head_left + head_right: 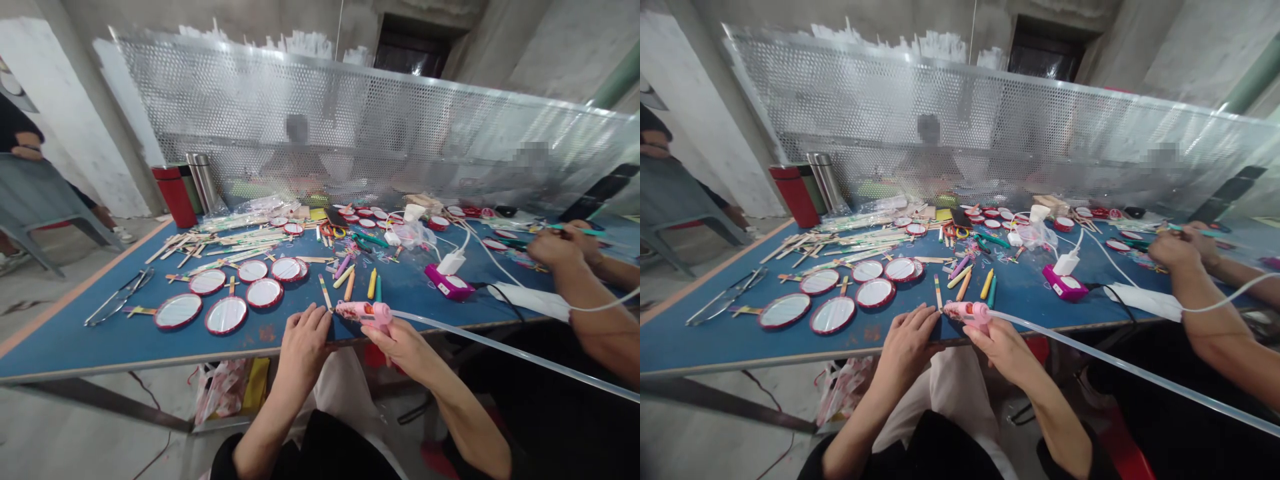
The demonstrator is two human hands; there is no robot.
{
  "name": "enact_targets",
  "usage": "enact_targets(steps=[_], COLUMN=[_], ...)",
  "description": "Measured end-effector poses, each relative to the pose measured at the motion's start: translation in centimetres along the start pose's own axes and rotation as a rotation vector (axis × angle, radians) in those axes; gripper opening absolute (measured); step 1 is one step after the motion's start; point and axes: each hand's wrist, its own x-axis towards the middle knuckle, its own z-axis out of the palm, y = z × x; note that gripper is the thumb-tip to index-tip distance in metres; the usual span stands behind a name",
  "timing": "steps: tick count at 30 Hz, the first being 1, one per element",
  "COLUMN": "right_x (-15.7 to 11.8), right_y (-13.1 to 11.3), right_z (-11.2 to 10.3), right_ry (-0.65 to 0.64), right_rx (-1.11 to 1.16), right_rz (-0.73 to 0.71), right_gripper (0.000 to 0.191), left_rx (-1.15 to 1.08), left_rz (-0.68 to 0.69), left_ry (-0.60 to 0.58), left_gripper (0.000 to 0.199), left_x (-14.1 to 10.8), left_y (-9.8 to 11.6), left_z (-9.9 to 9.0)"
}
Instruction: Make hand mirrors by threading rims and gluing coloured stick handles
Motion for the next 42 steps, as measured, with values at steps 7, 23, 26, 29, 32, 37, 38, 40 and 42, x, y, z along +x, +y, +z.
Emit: enact_targets(steps=[7,23,26,29,32,37,38,40,42], right_x=[0.6,1.3,1.4,1.3,1.4,1.5,1.5,1.5,1.6], right_y=[0.0,-0.2,-0.3,-0.6,-1.0,-1.3,-1.4,-1.5,-1.7], right_z=[0.1,0.3,0.2,0.1,0.0,0.1,0.1,0.1,0.1], right_ry=[0.006,0.050,0.048,0.045,0.062,0.104,0.101,0.085,0.070], right_rx=[-0.049,-0.078,-0.108,-0.147,-0.162,-0.166,-0.165,-0.155,-0.140], right_rz=[-0.005,-0.043,-0.034,-0.063,-0.093,-0.130,-0.125,-0.108,-0.094], right_gripper=[0.037,0.040,0.040,0.038,0.036,0.032,0.032,0.033,0.033], left_rx=[0.006,0.011,0.010,0.014,0.016,0.018,0.017,0.015,0.013], left_rz=[0.003,0.001,0.002,-0.001,0.002,0.005,0.004,0.001,0.002], left_ry=[0.002,-0.013,-0.010,-0.009,-0.006,0.002,0.003,0.002,0.001], left_gripper=[0.043,0.044,0.046,0.048,0.049,0.049,0.049,0.048,0.048], left_x=[0.0,0.0,0.1,0.1,0.1,0.0,0.0,0.0,0.0], left_y=[0.0,0.0,0.0,0.0,0.0,0.0,0.0,0.0,0.0], left_z=[-0.1,-0.1,-0.1,0.0,0.0,0.1,0.1,0.0,0.0])
